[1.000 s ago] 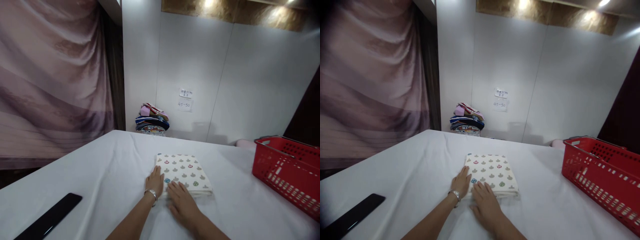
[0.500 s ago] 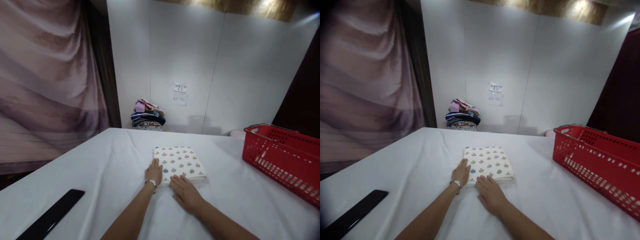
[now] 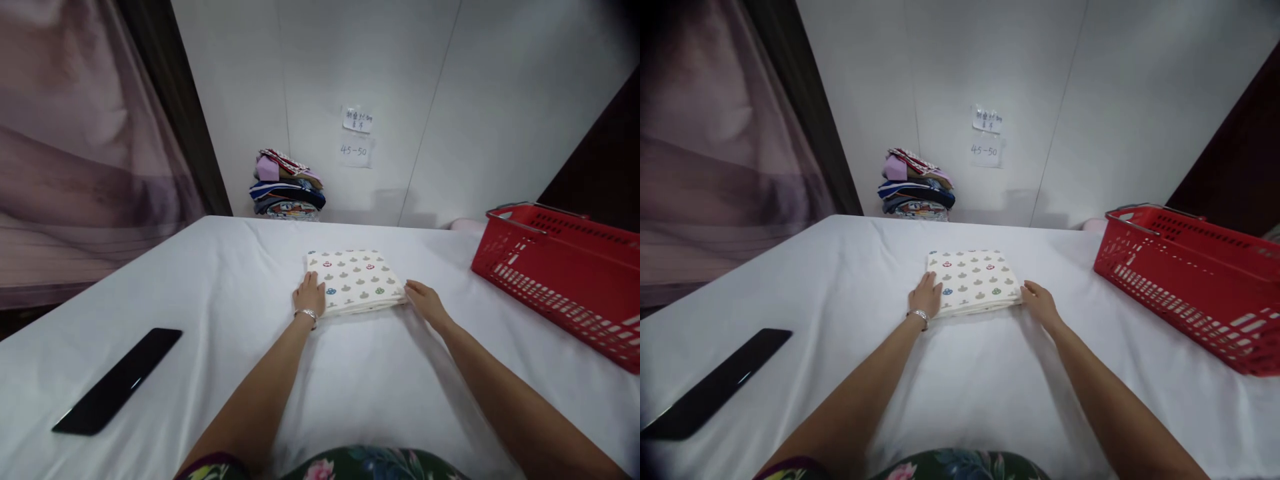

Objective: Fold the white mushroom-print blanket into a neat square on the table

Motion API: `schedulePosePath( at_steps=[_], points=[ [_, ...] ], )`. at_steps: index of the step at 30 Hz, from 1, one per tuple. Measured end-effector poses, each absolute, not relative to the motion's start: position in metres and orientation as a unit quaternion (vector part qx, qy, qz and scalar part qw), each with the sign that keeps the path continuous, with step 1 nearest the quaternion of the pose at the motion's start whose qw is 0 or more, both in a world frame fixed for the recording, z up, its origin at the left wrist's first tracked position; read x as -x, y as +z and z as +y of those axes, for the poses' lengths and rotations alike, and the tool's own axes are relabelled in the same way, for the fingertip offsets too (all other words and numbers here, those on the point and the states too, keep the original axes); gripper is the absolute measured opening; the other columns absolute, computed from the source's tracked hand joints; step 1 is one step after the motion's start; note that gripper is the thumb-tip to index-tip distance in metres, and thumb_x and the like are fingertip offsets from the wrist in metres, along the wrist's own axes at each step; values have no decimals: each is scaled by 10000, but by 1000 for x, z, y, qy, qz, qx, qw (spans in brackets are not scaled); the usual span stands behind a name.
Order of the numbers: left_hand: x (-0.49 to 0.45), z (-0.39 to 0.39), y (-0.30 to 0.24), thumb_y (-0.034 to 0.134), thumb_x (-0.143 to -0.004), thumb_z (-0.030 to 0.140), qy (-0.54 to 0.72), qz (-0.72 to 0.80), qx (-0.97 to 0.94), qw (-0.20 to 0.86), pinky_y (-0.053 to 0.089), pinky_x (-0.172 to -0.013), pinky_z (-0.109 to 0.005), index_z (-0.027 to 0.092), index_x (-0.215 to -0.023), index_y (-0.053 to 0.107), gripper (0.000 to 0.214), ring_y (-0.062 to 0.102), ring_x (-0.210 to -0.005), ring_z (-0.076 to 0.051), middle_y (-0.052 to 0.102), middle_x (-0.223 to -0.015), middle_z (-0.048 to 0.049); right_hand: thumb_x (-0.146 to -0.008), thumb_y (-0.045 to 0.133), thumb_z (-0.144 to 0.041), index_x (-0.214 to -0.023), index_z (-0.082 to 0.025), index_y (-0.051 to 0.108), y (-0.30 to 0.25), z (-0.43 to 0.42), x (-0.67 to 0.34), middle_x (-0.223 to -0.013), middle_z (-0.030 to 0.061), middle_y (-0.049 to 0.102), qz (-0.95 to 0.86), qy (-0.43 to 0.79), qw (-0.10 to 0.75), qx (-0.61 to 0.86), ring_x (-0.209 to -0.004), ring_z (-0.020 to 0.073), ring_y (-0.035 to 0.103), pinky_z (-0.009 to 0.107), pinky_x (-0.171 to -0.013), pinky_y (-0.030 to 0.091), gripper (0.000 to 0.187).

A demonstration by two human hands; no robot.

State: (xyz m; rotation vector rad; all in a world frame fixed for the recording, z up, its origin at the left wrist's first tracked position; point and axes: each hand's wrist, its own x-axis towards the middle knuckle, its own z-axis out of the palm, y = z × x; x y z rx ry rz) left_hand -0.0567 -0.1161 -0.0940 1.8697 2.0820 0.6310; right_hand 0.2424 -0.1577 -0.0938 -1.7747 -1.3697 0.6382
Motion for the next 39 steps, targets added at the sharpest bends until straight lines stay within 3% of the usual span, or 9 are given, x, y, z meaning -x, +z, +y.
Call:
schedulePosePath(
  at_steps=[4,9,15,23,28,31,39],
  points=[
    [57,-116,-96,301,-892,365,237,714,-644,138,256,-1048,-426,251,-1340,355,466,343,-1280,-216,276,-1464,-20,-790,481,-422,-970,-169,672,-87,-142,-242,-882,55,686,-522,332,346,705,-744,172,624,267,-623,509,364],
    [60,-116,-97,314,-891,367,257,703,-645,150,237,-1061,-425,253,-1328,376,455,321,-1297,-205,289,-1458,-23,-718,588,-448,-768,-149,664,-78,-115,-236,-657,51,632,-507,333,283,743,-568,152,561,241,-484,429,312],
    [62,-114,-98,346,-882,374,276,697,-644,153,256,-1053,-434,252,-1313,404,453,367,-1269,-218,310,-1448,-26,-630,673,-466,-701,-152,606,-75,-104,-229,-727,80,632,-501,342,251,754,-601,168,554,252,-481,396,329],
    [56,-119,-95,410,-856,392,273,691,-648,170,263,-1054,-424,235,-1325,400,494,355,-1277,-236,277,-1462,-43,-657,609,-502,-642,-165,570,-85,-119,-237,-597,-19,539,-561,276,306,718,-602,132,478,236,-522,332,339],
    [58,-117,-98,400,-858,409,272,689,-649,171,251,-1063,-417,239,-1326,405,498,333,-1292,-236,281,-1460,-38,-744,500,-523,-825,-184,644,-87,-126,-244,-721,12,628,-570,261,328,707,-636,147,533,249,-568,394,377],
    [57,-116,-99,406,-856,405,277,689,-651,160,261,-1059,-407,233,-1318,418,493,344,-1285,-236,296,-1453,-44,-783,446,-518,-833,-194,637,-86,-140,-247,-779,34,642,-566,222,347,714,-677,161,544,270,-619,413,380],
    [58,-116,-99,415,-851,398,283,688,-649,159,266,-1060,-390,233,-1309,432,487,380,-1261,-234,314,-1445,-39,-742,547,-457,-1018,-215,597,-95,-176,-241,-824,18,602,-641,153,358,662,-650,141,502,262,-605,409,370]
  ],
)
